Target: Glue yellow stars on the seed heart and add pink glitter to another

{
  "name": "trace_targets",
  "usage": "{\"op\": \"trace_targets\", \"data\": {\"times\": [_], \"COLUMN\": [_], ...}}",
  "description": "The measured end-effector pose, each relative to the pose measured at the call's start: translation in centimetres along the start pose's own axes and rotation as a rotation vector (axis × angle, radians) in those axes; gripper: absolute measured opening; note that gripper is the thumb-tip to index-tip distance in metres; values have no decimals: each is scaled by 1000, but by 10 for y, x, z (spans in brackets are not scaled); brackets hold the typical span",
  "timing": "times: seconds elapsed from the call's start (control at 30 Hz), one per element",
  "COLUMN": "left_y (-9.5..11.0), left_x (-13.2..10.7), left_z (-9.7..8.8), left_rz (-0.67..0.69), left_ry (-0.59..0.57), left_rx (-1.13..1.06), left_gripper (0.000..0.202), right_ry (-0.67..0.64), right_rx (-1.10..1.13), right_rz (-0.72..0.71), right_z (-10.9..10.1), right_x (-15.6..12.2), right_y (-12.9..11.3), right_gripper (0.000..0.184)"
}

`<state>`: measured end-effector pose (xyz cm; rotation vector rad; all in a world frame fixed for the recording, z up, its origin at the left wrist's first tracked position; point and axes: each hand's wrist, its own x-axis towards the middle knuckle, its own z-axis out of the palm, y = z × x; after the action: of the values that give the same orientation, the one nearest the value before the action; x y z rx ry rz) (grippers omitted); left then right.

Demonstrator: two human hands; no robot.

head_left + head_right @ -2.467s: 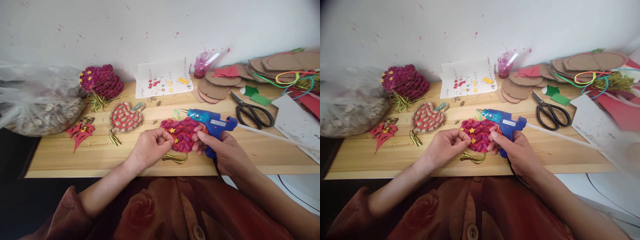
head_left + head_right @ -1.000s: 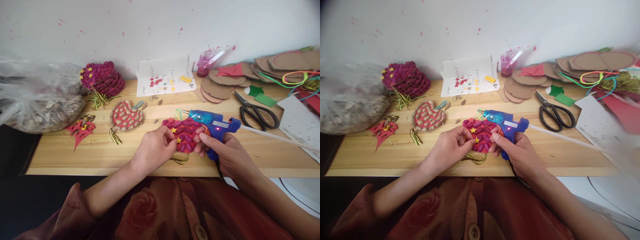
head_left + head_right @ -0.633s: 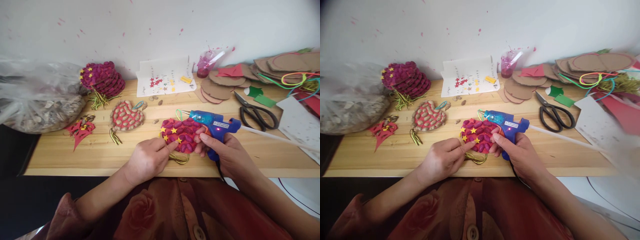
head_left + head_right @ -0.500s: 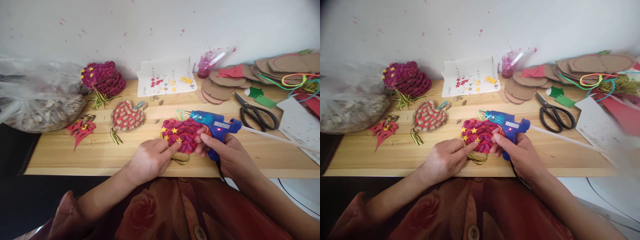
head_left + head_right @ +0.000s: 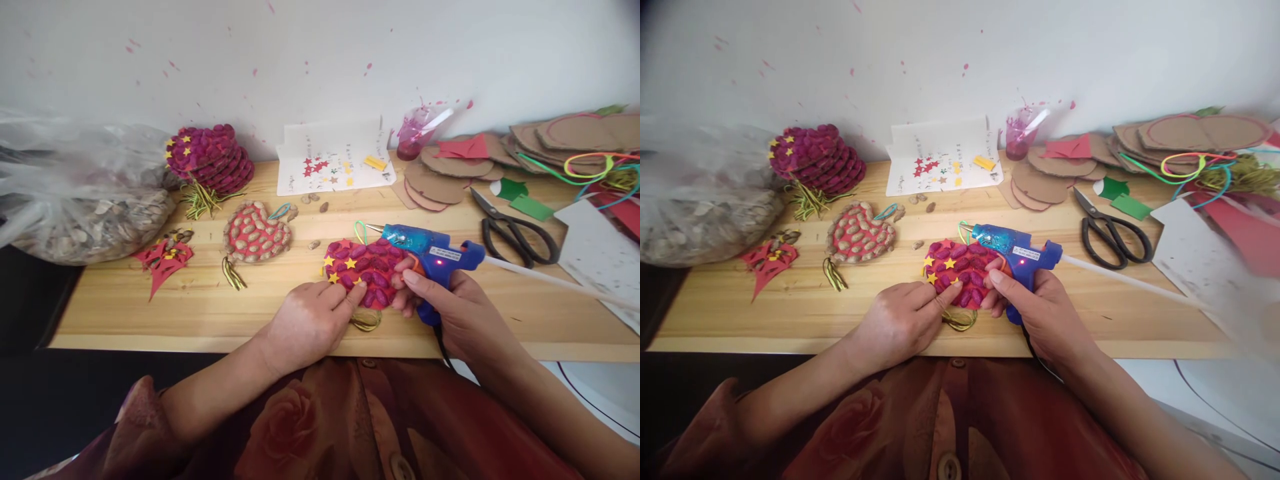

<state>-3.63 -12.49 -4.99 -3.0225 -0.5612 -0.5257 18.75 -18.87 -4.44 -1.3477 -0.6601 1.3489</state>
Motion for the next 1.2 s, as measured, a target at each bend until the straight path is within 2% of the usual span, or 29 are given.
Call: {"op": "trace_targets", "data": {"times": [0.43,0.57,0.7,1.2], "left_y": [3,0,-3,-4], "left_x": [0,-4,-10,-3], "left_z": [1,0,-2,1], "left_rz": [-9,-28,-47,-19], "left_ry": [44,88,133,41], "left_rx": [-11,-56,-73,-18], "left_gripper": [32,34,28,33], "right_ry": [8,12,0,30], "right_rx": [-7,-18,-28,-29], "right_rz": [-12,2,1,13], "right_z": [2,1,0,-1], "right_x": [-2,-2,-2,-1], "right_y": [-2,-2,-1,1], "right_gripper": [32,34,34,34]}}
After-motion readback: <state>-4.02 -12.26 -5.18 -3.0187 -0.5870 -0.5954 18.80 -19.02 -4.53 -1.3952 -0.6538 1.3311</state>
